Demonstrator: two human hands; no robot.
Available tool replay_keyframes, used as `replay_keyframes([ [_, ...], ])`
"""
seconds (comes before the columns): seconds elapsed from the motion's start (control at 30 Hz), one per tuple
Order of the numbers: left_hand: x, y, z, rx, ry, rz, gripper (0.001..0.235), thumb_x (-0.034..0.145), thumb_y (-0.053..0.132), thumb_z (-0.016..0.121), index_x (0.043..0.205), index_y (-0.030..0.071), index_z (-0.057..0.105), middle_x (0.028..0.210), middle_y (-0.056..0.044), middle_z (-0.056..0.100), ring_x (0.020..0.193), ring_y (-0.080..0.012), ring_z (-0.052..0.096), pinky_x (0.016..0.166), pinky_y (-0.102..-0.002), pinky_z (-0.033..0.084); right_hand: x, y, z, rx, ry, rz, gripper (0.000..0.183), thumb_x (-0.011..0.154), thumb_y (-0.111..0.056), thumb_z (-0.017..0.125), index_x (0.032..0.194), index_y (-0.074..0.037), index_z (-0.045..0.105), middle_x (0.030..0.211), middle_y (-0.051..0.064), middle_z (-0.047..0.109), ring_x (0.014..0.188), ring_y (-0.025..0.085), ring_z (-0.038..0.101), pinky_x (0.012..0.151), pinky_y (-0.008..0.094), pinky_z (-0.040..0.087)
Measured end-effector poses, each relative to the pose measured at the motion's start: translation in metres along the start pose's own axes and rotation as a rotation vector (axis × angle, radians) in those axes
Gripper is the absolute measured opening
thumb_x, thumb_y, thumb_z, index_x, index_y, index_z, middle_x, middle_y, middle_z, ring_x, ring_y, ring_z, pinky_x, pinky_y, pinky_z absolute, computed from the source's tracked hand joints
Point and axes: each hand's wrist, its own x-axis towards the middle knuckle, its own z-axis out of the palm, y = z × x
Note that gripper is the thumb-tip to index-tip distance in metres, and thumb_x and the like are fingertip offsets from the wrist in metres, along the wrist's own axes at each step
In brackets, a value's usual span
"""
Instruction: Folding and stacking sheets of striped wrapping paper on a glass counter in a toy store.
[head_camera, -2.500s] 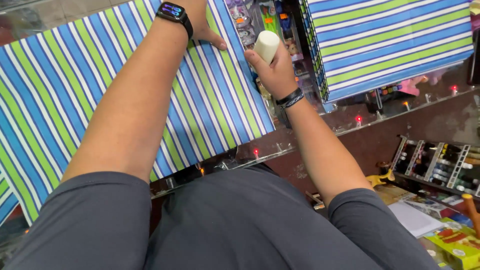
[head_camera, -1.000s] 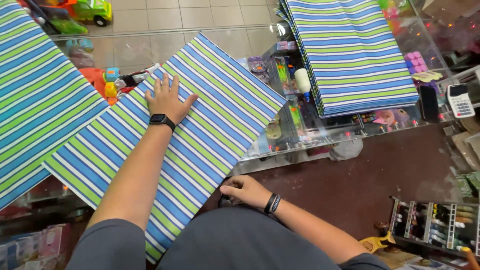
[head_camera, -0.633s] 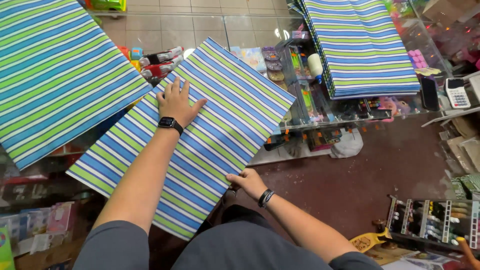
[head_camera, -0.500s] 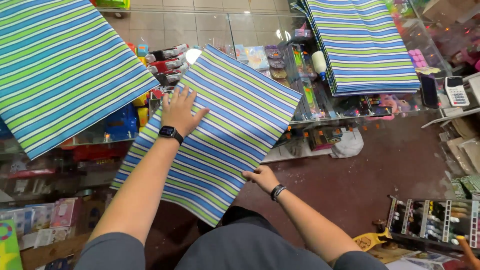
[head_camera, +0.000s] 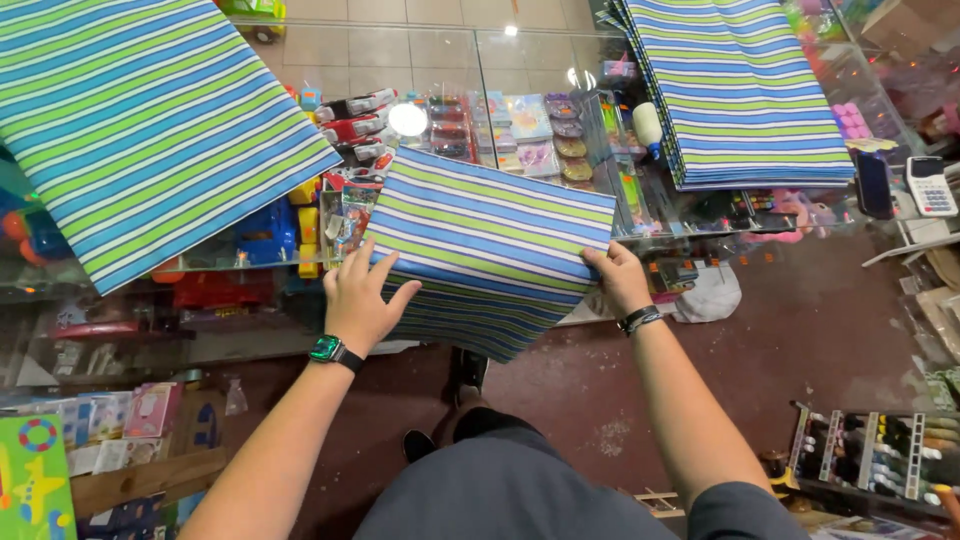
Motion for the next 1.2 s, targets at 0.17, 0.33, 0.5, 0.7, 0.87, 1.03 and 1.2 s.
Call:
replay_keyframes([
  [0.17, 0.038, -0.02, -0.006, -0.168, 0.104, -0.192, 0.058, 0.097, 0.065, 0.059, 0.142, 0.03, 0.06, 0.147, -0.007, 0.056, 0.132, -0.0313, 0.055, 0.107, -0.053, 0.039, 0.005, -0.051, 0.005, -0.026, -0.212, -0.112, 0.036, 0.088, -0.001, 0.076, 0.121, -0.003, 0.064, 0.094, 0.004, 0.074, 0.086, 0.013, 0.072, 0.08, 0.033, 0.061],
  [0.33, 0.095, -0.019, -0.018, -0.444, 0.007, -0.362, 0.072, 0.088, 0.055, 0.073, 0.15, 0.028, 0.049, 0.136, -0.002, 0.067, 0.121, -0.0222, 0.064, 0.103, -0.04, 0.049, 0.038, -0.073, -0.001, -0.05, -0.286, -0.165, 0.035, 0.085, 0.002, 0.077, 0.118, -0.003, 0.068, 0.098, 0.006, 0.075, 0.09, 0.013, 0.07, 0.084, 0.035, 0.059],
  [0.5, 0.14, 0.005, -0.047, -0.763, -0.119, -0.44, 0.061, 0.095, 0.035, 0.071, 0.149, 0.014, 0.052, 0.127, -0.012, 0.071, 0.113, -0.0212, 0.07, 0.093, -0.037, 0.056, 0.079, -0.093, -0.007, -0.093, -0.371, -0.146, 0.038, 0.086, 0.004, 0.076, 0.123, -0.003, 0.068, 0.096, 0.008, 0.074, 0.088, 0.013, 0.068, 0.082, 0.036, 0.06],
  [0.7, 0.179, -0.006, -0.043, -0.998, -0.101, -0.441, 0.046, 0.096, 0.013, 0.071, 0.14, 0.005, 0.06, 0.123, -0.016, 0.072, 0.102, -0.0206, 0.071, 0.078, -0.03, 0.059, 0.145, -0.089, -0.018, -0.175, -0.456, -0.07, 0.043, 0.085, 0.006, 0.074, 0.127, 0.001, 0.065, 0.085, 0.007, 0.07, 0.075, 0.015, 0.063, 0.071, 0.036, 0.059],
  [0.87, 0.194, -0.012, -0.047, -1.085, -0.165, -0.569, 0.055, 0.092, 0.004, 0.069, 0.145, 0.004, 0.055, 0.126, -0.016, 0.068, 0.098, -0.022, 0.069, 0.071, -0.035, 0.064, 0.21, -0.053, -0.041, -0.215, -0.428, 0.061, 0.063, 0.083, 0.006, 0.074, 0.142, -0.004, 0.053, 0.084, 0.01, 0.07, 0.066, 0.012, 0.063, 0.054, 0.024, 0.053],
  [1.03, 0.203, 0.001, -0.061, -1.057, -0.204, -0.614, 0.057, 0.092, 0.002, 0.066, 0.147, 0.01, 0.054, 0.124, -0.015, 0.066, 0.092, -0.0203, 0.069, 0.068, -0.034, 0.066, 0.223, -0.077, -0.027, -0.35, -0.507, 0.029, 0.094, 0.08, 0.011, 0.074, 0.161, -0.005, 0.029, 0.096, 0.016, 0.069, 0.071, 0.019, 0.068, 0.052, 0.026, 0.053],
  [1.2, 0.219, -0.005, -0.066, -0.987, -0.261, -0.632, 0.052, 0.094, 0.006, 0.065, 0.145, 0.012, 0.057, 0.121, -0.016, 0.067, 0.085, -0.0195, 0.069, 0.065, -0.033, 0.066, 0.231, -0.084, -0.021, -0.332, -0.545, -0.037, 0.109, 0.081, 0.015, 0.069, 0.168, -0.013, 0.011, 0.101, 0.011, 0.061, 0.075, 0.012, 0.066, 0.055, 0.019, 0.052],
])
